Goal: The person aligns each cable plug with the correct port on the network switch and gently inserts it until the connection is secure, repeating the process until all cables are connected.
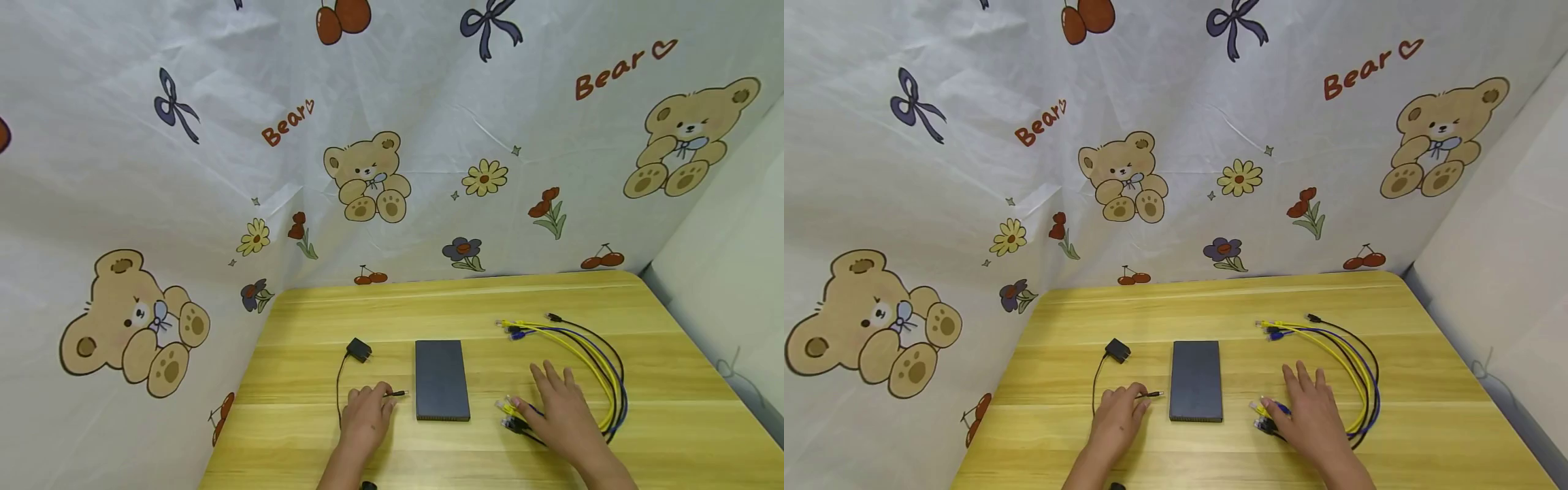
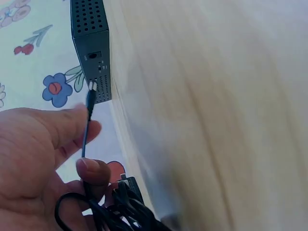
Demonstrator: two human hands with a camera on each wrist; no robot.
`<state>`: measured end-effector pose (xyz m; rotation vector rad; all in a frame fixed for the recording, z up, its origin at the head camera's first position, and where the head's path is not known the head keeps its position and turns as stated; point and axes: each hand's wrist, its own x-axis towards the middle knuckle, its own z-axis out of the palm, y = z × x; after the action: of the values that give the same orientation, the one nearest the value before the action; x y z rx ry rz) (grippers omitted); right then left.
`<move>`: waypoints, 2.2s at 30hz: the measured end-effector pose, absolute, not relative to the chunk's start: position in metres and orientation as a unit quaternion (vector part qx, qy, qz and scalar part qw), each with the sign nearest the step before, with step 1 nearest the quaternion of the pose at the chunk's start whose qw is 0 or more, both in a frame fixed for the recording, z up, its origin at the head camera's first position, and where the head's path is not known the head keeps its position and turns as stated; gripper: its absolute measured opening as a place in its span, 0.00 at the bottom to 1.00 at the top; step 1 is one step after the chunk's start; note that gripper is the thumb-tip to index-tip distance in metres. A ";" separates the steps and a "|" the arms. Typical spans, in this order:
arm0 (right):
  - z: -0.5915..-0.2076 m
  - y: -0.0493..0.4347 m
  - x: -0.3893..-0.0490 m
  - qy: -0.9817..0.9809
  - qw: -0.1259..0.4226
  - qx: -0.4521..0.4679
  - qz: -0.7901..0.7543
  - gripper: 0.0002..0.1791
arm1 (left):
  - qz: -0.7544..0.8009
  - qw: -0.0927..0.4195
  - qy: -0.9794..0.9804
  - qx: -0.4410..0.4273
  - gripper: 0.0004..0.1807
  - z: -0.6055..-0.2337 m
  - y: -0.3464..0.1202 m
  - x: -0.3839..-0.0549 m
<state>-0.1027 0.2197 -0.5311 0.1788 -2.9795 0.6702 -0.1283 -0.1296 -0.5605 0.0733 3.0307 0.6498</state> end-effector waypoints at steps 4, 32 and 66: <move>-0.532 0.220 -0.102 -0.974 0.042 0.058 0.217 0.47 | 0.214 -0.005 0.977 0.019 0.08 -0.559 -0.129 -0.129; -0.531 0.214 -0.102 -0.973 0.036 0.059 0.221 0.45 | 0.237 -0.088 0.966 0.056 0.13 -0.557 -0.132 -0.128; -0.526 0.143 -0.113 -0.963 0.060 0.126 0.229 0.48 | 0.269 -0.111 0.955 0.060 0.09 -0.555 -0.130 -0.127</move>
<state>-0.1134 0.1427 -0.5264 0.3802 -2.9160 0.6946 -0.1274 -0.1300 -0.5551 0.2019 3.2320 0.9117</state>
